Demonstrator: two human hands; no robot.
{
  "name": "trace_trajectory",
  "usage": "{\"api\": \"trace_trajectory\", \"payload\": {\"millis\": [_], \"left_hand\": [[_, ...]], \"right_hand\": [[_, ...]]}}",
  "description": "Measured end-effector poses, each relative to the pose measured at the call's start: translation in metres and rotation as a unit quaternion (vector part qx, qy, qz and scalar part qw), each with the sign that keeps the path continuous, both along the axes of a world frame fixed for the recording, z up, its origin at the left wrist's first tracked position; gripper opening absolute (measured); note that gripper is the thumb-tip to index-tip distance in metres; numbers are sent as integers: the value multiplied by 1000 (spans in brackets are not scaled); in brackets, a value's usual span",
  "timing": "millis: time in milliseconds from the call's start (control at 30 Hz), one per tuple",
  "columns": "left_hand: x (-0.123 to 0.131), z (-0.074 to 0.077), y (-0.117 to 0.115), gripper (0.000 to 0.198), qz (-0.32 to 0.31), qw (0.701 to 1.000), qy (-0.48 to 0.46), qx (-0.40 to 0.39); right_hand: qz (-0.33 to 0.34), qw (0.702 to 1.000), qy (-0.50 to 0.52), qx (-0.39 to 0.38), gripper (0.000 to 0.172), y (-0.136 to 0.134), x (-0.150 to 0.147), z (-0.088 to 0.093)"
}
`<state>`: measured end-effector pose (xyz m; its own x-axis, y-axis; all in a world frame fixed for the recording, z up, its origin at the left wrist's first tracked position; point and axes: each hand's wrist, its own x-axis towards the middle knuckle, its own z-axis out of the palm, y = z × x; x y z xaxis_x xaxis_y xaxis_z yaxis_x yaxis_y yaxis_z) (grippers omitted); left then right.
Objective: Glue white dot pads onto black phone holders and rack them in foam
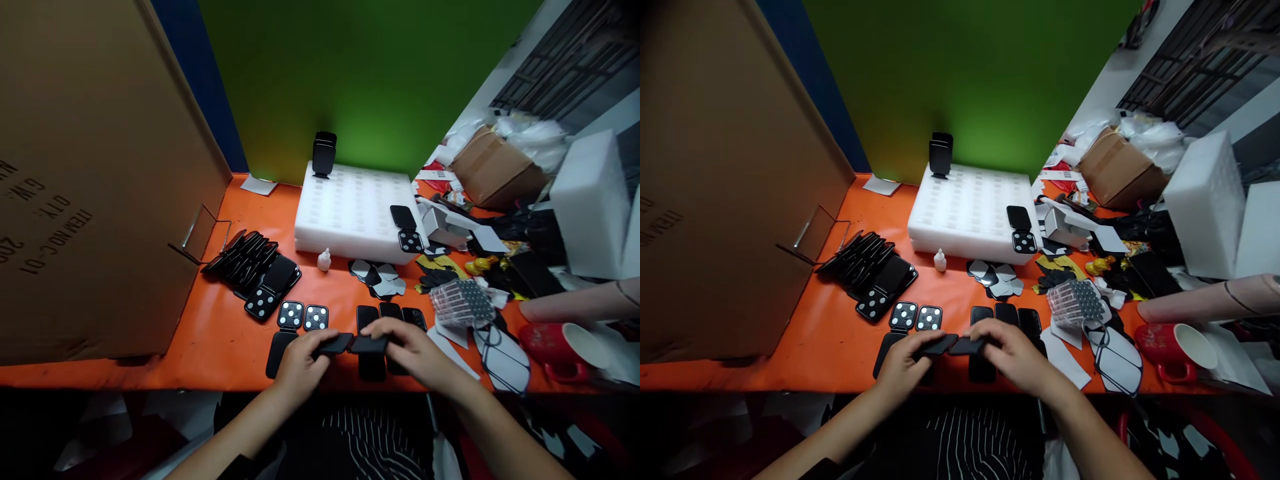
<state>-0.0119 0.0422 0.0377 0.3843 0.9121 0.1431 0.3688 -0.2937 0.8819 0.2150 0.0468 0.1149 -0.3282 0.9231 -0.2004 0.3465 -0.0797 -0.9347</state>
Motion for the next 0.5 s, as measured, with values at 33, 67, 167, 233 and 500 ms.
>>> {"api": "trace_trajectory", "payload": {"millis": [33, 67, 167, 233, 500], "left_hand": [[-1, 2, 5, 36, 4, 1000, -12, 15], [-2, 3, 10, 34, 21, 999, -17, 28], [-7, 7, 22, 44, 106, 994, -15, 23], [-10, 12, 28, 50, 118, 993, -6, 15], [-16, 51, 44, 10, -2, 989, -121, -84]], "right_hand": [[3, 1000, -2, 29, 18, -9, 0, 2], [1, 999, -1, 46, 21, -16, 0, 2], [-41, 998, 37, 41, 21, -30, 0, -6], [-92, 992, 85, 8, 12, -32, -2, -15], [-271, 867, 381, -174, 18, -11, -29, -36]]}}
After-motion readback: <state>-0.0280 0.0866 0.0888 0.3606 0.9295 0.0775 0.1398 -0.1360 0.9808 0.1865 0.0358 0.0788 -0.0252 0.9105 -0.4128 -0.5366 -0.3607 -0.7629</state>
